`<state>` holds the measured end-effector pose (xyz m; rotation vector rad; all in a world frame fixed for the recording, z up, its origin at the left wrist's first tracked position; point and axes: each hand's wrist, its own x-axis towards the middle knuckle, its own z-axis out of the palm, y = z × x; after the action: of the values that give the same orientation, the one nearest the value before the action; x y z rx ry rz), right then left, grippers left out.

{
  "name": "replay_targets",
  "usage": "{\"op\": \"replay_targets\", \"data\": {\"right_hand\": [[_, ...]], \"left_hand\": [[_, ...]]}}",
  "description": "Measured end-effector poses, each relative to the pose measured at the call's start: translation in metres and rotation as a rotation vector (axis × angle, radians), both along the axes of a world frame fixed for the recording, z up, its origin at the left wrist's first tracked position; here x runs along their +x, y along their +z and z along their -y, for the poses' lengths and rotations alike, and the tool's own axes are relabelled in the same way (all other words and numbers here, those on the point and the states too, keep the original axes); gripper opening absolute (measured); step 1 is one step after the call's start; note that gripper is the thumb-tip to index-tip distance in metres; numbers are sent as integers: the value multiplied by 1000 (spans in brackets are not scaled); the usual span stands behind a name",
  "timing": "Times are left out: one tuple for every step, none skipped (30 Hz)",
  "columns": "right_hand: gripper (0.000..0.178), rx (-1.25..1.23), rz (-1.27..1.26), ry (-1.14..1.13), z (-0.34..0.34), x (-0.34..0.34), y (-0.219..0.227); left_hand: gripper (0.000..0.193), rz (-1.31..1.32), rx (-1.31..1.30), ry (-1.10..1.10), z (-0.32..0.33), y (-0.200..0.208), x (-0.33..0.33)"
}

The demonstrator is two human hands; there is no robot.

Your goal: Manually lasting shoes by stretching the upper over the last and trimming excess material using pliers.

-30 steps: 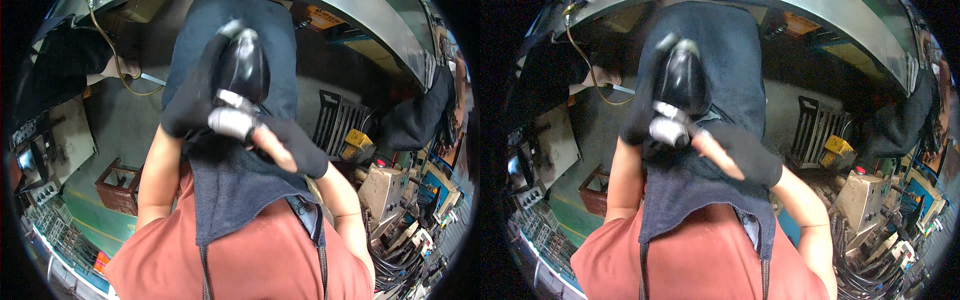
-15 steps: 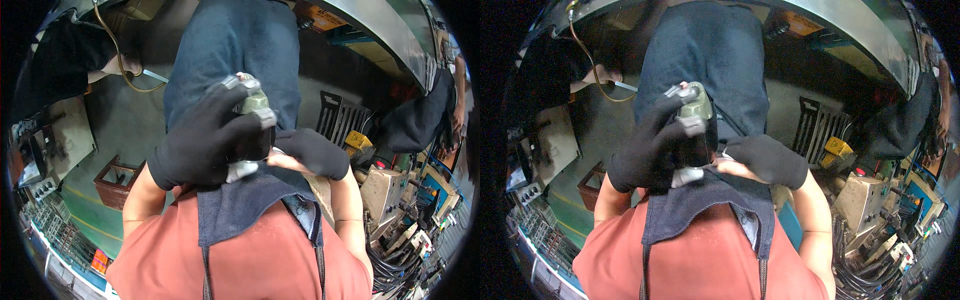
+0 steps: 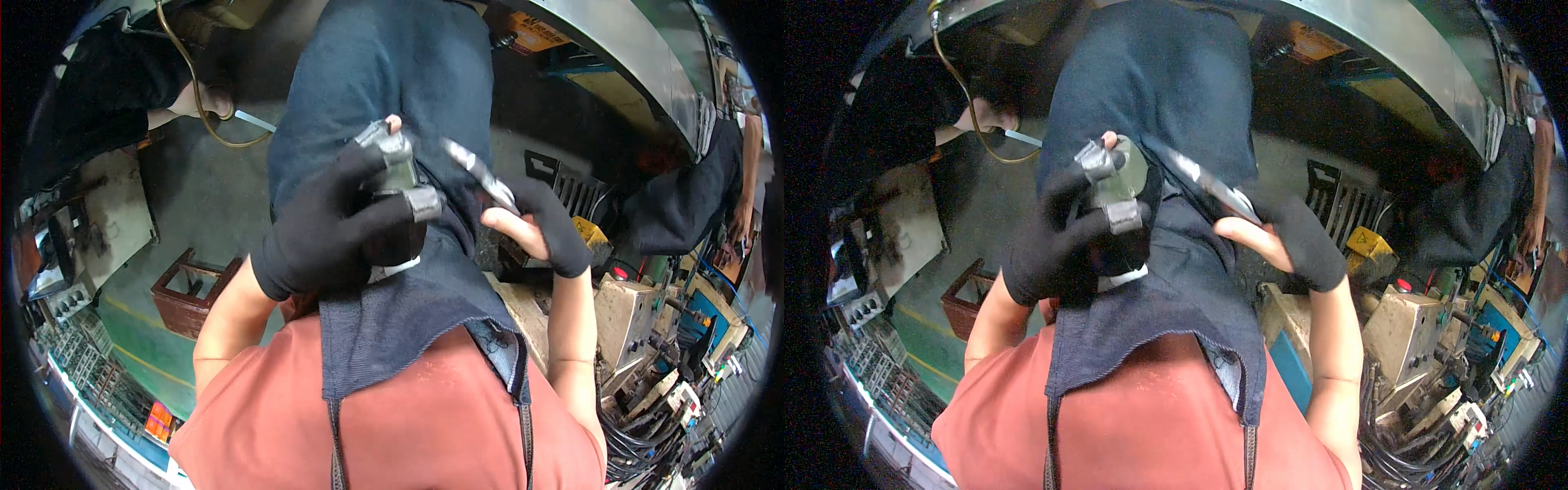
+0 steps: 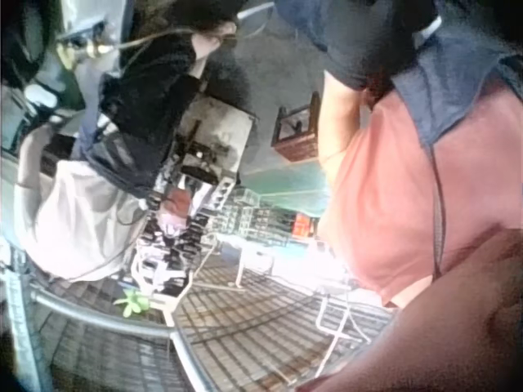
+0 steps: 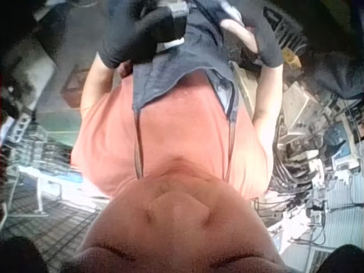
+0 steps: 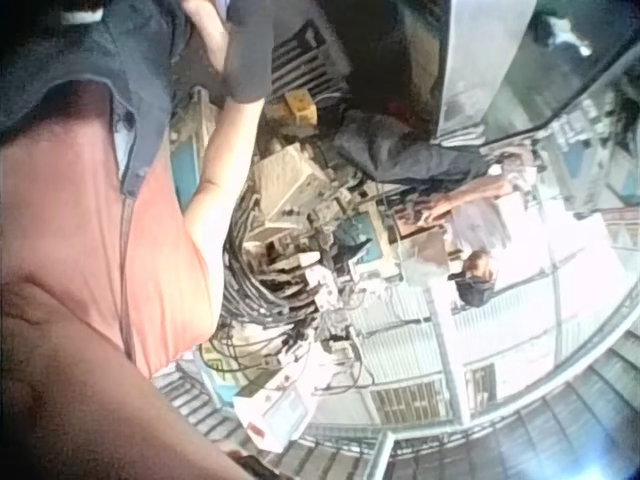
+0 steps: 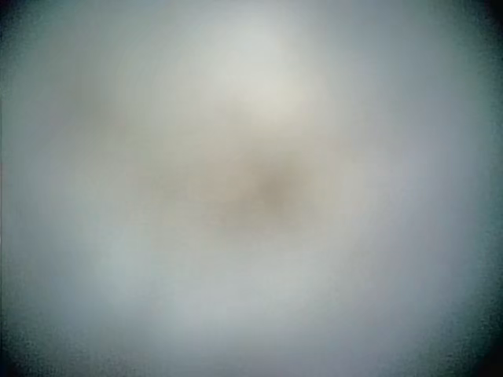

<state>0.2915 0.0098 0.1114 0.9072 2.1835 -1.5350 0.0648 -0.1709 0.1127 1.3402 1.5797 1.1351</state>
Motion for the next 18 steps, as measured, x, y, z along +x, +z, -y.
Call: {"op": "replay_targets", "data": {"right_hand": [[46,-91,-164,-120,6,-8,-5],[51,-181,-330,-240,12,-17,-10],[54,-144,-431,-183,15,-30,-13],[57,-106,-530,-126,16,-44,-13],[60,-62,-573,-54,16,-58,-7],[60,-49,-668,-86,20,-63,-12],[59,-73,-674,-52,21,-71,-9],[58,-98,-679,-17,20,-77,-4],[58,-107,-677,-12,20,-78,-3],[57,-94,-652,7,20,-80,-3],[57,-82,-627,27,20,-81,-3],[57,-88,-624,31,20,-81,-3],[57,-62,-592,48,18,-82,-3],[58,-36,-560,64,18,-82,-3],[58,-41,-572,51,17,-83,-5],[58,-46,-571,55,17,-85,-5],[56,-68,-542,41,16,-87,-4],[55,-91,-514,28,16,-89,-3]], "left_hand": [[44,324,-185,110,-1,3,6],[44,328,-185,102,0,-2,7],[43,144,26,36,6,-12,9],[42,-39,236,-31,12,-22,13],[53,479,-100,85,21,-31,25],[53,483,-102,83,24,-40,30],[51,358,-102,97,28,-48,33],[50,234,-102,110,32,-54,35],[49,110,-103,124,34,-56,37],[49,112,-110,133,36,-55,37],[51,84,-91,140,37,-54,37],[54,57,-71,144,35,-50,35],[56,30,-50,148,32,-46,33],[58,3,-29,152,29,-42,31],[61,-26,-8,155,25,-38,28],[63,-54,13,158,22,-35,25],[65,-83,35,160,19,-33,23],[68,-113,56,162,18,-33,22]]}}
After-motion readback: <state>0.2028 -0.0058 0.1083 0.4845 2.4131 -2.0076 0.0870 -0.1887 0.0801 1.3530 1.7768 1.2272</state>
